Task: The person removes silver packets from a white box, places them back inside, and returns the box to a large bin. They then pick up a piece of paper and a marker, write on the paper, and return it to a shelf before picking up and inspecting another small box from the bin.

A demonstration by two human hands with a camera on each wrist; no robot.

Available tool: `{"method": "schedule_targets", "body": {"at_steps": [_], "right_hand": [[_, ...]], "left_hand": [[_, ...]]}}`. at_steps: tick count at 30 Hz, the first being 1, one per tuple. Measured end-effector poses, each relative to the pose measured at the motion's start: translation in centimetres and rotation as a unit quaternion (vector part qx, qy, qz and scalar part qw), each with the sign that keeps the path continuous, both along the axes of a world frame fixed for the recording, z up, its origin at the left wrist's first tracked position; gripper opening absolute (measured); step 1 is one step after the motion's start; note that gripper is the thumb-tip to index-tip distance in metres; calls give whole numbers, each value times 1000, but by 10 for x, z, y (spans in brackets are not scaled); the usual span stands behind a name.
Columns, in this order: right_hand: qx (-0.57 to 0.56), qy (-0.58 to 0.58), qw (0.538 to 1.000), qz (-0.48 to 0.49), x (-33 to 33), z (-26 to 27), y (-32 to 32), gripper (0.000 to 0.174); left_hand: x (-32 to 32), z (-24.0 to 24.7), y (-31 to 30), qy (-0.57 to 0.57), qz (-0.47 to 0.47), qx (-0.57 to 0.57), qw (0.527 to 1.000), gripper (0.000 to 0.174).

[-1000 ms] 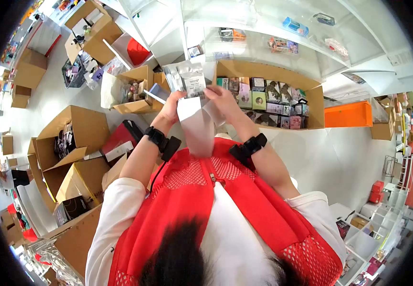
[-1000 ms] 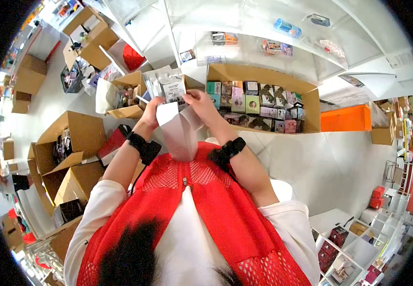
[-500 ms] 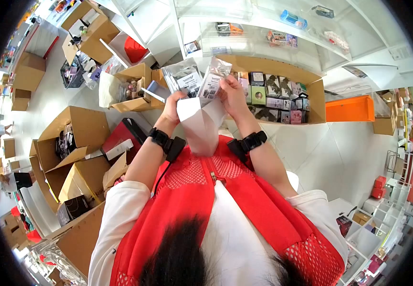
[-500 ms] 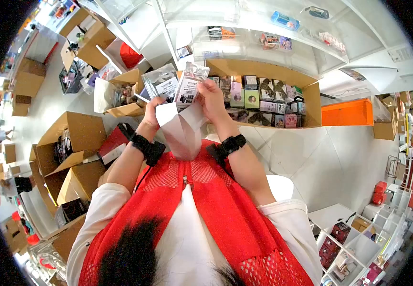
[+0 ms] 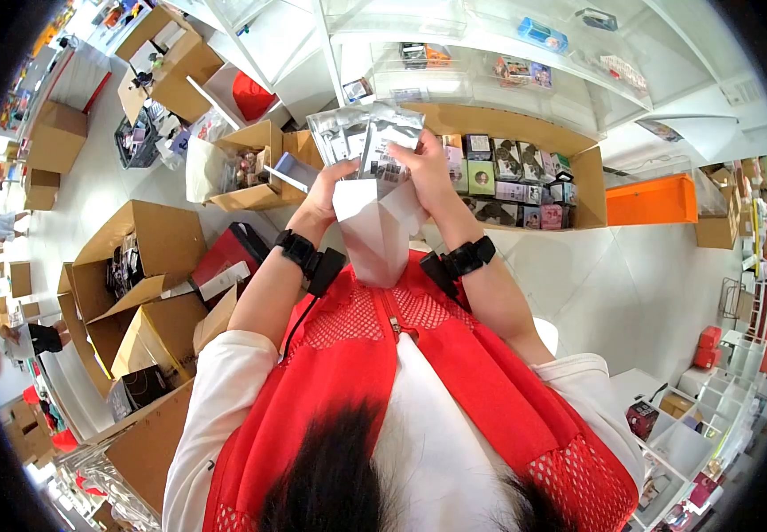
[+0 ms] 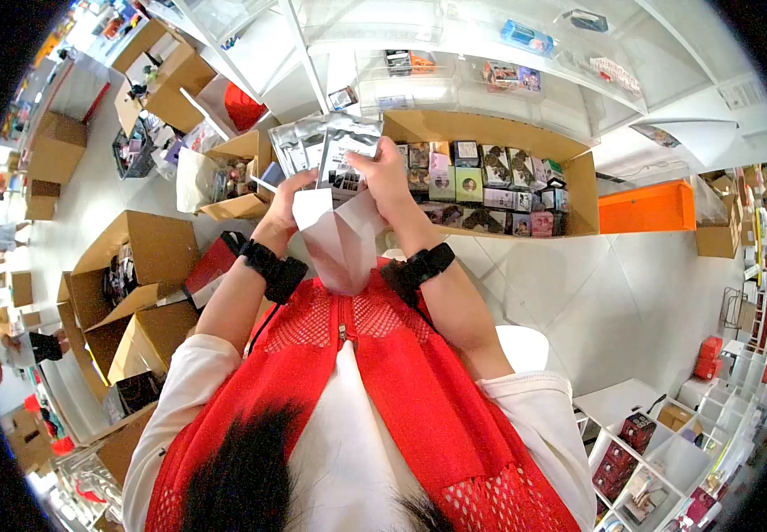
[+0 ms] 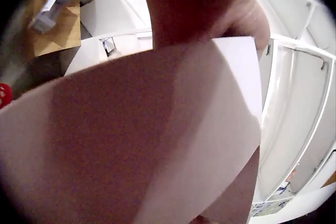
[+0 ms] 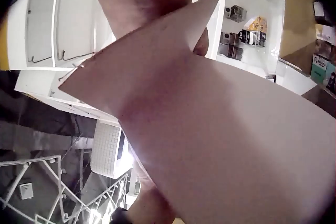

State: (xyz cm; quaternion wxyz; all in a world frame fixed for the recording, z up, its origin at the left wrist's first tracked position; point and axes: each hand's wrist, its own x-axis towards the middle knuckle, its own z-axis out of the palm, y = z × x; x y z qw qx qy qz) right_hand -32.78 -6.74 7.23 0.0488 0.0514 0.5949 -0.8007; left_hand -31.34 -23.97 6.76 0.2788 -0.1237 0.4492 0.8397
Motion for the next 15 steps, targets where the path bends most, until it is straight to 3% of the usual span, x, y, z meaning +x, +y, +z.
{"method": "schedule_targets", "body": {"at_steps": [3,5,6,9,15], "right_hand": [[-109,16,993,-32,-3,-9,3,31],[-188,27,981,-31,-4,-7,4,33],[-175,17,984,-18,-5,-8,5,32],[-121,-4,993,12,-6,-8,7,30],[-15,6,1000,23,-5,1,1,26]], "left_hand": [[-1,3,2,-31,51,135,989,42],[0,7,3,-49,67,145,986,42],[0,9,3,-59,74,149,984,41],[-9,13,-2,-45,-3,24,999,38],[-17,7,-5,63,-28,-29,997,29]]}}
